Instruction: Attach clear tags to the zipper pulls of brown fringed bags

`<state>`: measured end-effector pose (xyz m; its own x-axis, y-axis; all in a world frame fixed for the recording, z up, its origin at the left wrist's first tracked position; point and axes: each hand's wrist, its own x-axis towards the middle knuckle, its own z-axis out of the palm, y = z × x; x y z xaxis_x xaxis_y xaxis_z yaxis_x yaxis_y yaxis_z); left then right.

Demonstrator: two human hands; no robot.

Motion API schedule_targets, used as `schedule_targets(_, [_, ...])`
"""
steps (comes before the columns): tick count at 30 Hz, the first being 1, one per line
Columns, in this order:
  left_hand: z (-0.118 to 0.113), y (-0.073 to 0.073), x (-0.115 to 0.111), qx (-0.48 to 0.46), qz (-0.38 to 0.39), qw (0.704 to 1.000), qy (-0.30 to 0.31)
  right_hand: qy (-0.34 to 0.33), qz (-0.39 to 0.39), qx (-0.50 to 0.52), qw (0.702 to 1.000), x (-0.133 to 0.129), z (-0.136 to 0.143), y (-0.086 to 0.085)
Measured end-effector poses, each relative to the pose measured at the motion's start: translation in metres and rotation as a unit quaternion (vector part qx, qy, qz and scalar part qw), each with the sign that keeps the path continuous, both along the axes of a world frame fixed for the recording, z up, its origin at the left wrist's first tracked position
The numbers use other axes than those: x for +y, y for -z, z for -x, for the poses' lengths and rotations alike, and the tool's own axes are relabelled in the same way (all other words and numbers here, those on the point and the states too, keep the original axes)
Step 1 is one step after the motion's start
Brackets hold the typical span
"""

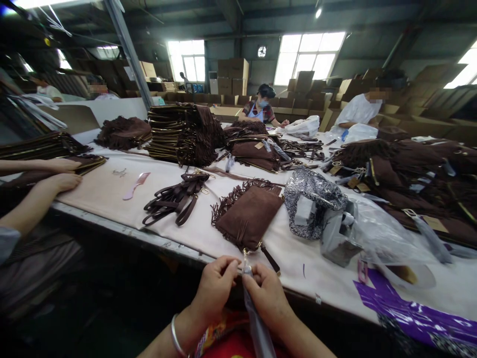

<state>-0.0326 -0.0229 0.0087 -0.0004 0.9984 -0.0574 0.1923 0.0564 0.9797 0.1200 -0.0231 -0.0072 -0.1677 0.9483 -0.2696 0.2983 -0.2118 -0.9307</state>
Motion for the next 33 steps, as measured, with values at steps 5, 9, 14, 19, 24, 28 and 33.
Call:
schedule_targets(5, [-0.005, 0.023, 0.006, -0.182, 0.235, 0.954, 0.032, -0.004, 0.050, 0.107, 0.993, -0.006, 0.001, 0.000])
schedule_targets(9, [-0.013, 0.023, 0.006, -0.214, 0.241, 0.945, 0.047, -0.011, -0.014, 0.031, 0.999, -0.007, 0.002, 0.000])
schedule_targets(14, [-0.023, 0.026, 0.007, -0.190, 0.206, 0.960, 0.024, -0.020, -0.153, -0.182, 0.971, -0.009, -0.001, 0.002])
schedule_targets(19, [-0.026, 0.032, 0.012, -0.101, 0.154, 0.983, 0.013, -0.106, -0.240, -0.361, 0.895, -0.012, -0.001, -0.001])
schedule_targets(24, [-0.020, 0.033, 0.016, -0.028, 0.139, 0.989, 0.044, -0.208, -0.298, -0.452, 0.815, -0.015, 0.001, -0.001])
schedule_targets(28, [-0.015, 0.034, 0.015, -0.029, 0.145, 0.986, 0.071, -0.209, -0.336, -0.454, 0.798, -0.020, 0.002, 0.005])
schedule_targets(33, [-0.017, 0.034, 0.014, -0.066, 0.147, 0.986, 0.050, -0.163, -0.325, -0.393, 0.845, -0.024, 0.001, 0.004])
